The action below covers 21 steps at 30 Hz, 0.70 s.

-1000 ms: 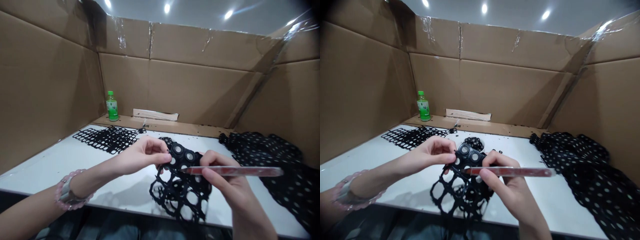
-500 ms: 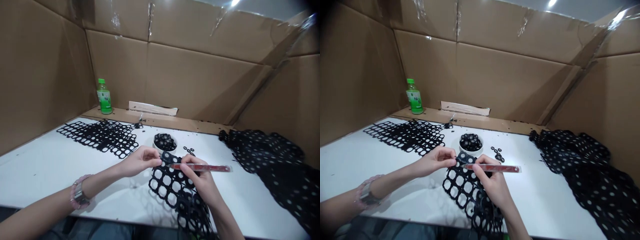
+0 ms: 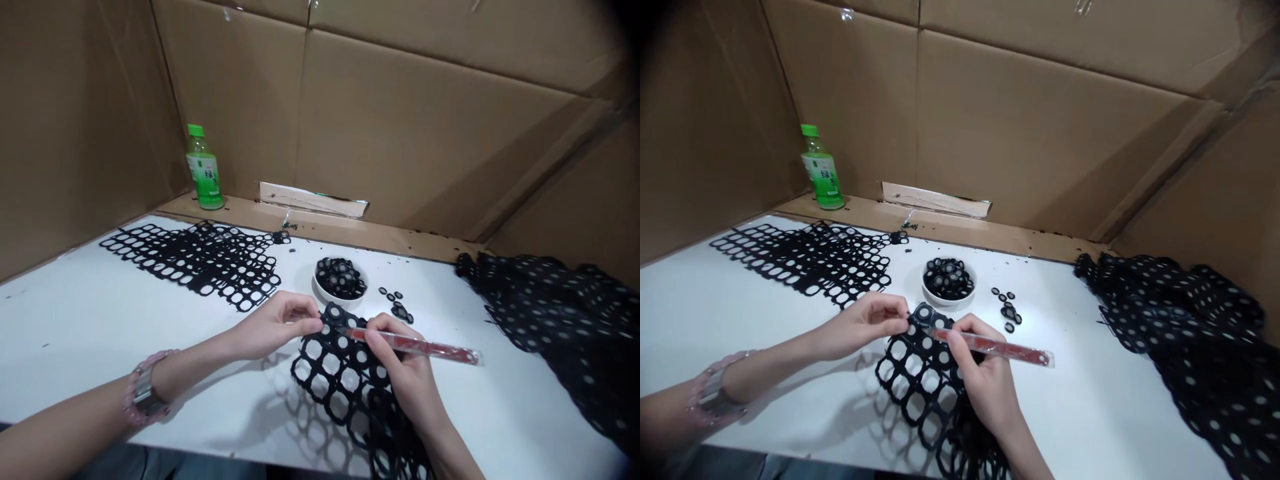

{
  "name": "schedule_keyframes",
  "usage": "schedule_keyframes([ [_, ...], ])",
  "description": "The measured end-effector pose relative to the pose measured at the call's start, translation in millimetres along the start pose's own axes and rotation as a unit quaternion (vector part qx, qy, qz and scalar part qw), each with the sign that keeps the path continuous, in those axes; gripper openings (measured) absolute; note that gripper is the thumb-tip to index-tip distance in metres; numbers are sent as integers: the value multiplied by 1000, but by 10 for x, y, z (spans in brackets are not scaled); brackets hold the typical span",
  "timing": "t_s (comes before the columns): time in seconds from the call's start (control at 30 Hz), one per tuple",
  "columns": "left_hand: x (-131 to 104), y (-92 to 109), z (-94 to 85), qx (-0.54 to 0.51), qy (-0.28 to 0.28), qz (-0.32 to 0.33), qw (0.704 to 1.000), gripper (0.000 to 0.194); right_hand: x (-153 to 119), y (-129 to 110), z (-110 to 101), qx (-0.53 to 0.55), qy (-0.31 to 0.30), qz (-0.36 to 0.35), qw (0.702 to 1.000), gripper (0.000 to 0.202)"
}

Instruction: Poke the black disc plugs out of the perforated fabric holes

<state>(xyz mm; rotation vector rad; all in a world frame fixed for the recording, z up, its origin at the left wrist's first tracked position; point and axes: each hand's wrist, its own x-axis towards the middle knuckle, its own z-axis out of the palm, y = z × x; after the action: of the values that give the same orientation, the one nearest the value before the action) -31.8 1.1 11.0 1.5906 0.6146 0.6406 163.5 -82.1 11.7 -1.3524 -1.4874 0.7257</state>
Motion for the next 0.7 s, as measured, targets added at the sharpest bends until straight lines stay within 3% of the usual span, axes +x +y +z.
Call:
schedule_keyframes([
  [0.33, -8, -1, 16, 21, 24, 3, 999, 18, 4, -13, 28, -49, -12, -42, 998, 23],
  [0.57, -51, 25, 3, 120, 41, 33, 991, 17, 6, -63, 121, -156, 3, -110, 982, 20],
  [0.7, -84, 38, 8, 222, 52, 66, 971, 17, 27, -137, 182, -230, -3, -133, 964, 21],
])
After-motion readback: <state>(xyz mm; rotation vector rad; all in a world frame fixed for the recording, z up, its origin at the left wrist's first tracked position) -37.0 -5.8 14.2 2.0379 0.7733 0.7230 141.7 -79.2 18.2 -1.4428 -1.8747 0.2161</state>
